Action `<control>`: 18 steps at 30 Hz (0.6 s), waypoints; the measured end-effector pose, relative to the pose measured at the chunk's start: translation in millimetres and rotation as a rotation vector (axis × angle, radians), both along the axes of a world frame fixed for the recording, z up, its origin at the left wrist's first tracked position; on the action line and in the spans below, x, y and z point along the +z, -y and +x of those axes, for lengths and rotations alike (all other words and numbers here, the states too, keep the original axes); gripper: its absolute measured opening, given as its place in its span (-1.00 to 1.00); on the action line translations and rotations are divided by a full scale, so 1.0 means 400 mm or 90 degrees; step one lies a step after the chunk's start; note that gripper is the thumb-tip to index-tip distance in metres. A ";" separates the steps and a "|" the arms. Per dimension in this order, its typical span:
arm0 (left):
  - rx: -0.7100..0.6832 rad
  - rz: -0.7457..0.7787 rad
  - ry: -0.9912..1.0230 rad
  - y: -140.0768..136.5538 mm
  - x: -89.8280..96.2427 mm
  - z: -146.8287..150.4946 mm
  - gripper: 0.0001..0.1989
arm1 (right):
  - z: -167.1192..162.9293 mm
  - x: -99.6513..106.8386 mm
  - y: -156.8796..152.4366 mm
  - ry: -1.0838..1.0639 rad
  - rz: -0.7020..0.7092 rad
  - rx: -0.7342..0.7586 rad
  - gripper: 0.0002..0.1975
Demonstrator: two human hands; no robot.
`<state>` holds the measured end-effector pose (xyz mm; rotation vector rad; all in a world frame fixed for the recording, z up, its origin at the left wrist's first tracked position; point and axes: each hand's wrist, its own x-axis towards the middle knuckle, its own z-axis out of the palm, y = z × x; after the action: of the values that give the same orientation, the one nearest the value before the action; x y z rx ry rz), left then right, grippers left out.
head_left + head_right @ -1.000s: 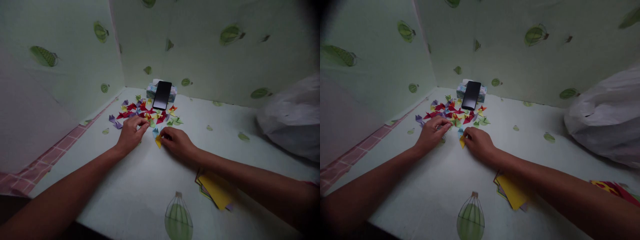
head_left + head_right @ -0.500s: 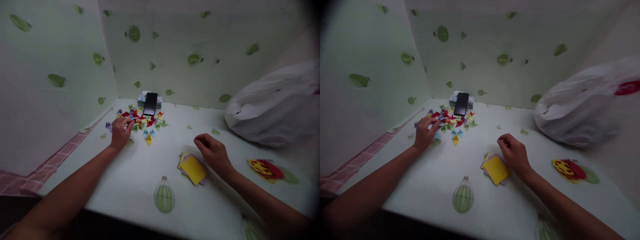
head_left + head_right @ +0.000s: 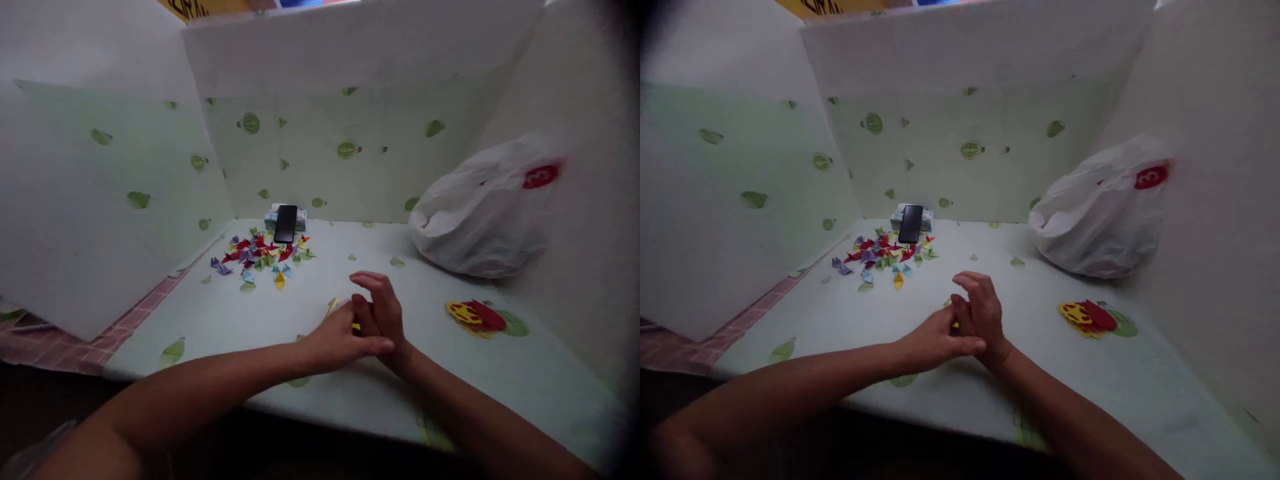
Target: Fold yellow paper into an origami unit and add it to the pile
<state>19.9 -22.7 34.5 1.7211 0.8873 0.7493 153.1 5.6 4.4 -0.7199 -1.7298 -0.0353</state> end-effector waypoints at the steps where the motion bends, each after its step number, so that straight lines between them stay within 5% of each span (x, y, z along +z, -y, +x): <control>1: 0.008 0.013 0.023 0.013 -0.006 0.029 -0.63 | 0.000 -0.002 0.008 -0.009 0.006 0.026 -0.78; 5: 0.088 0.061 0.044 0.024 -0.028 0.074 -0.64 | 0.014 -0.010 0.008 -0.004 0.043 0.013 -0.82; 11: 0.091 0.087 0.020 0.017 -0.023 0.064 -0.67 | 0.024 0.000 -0.015 0.036 0.114 0.053 -0.77; 16: 0.124 0.076 -0.073 0.003 -0.009 0.059 -0.69 | 0.021 0.002 -0.022 0.058 0.091 0.000 -0.67; 18: 0.070 0.070 -0.124 -0.022 -0.001 0.041 -0.68 | 0.027 0.003 -0.031 0.099 0.044 -0.011 -0.62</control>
<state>36.2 -14.0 34.3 1.8780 1.0992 0.7231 163.9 17.9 5.5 -0.6957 -1.8604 -0.1660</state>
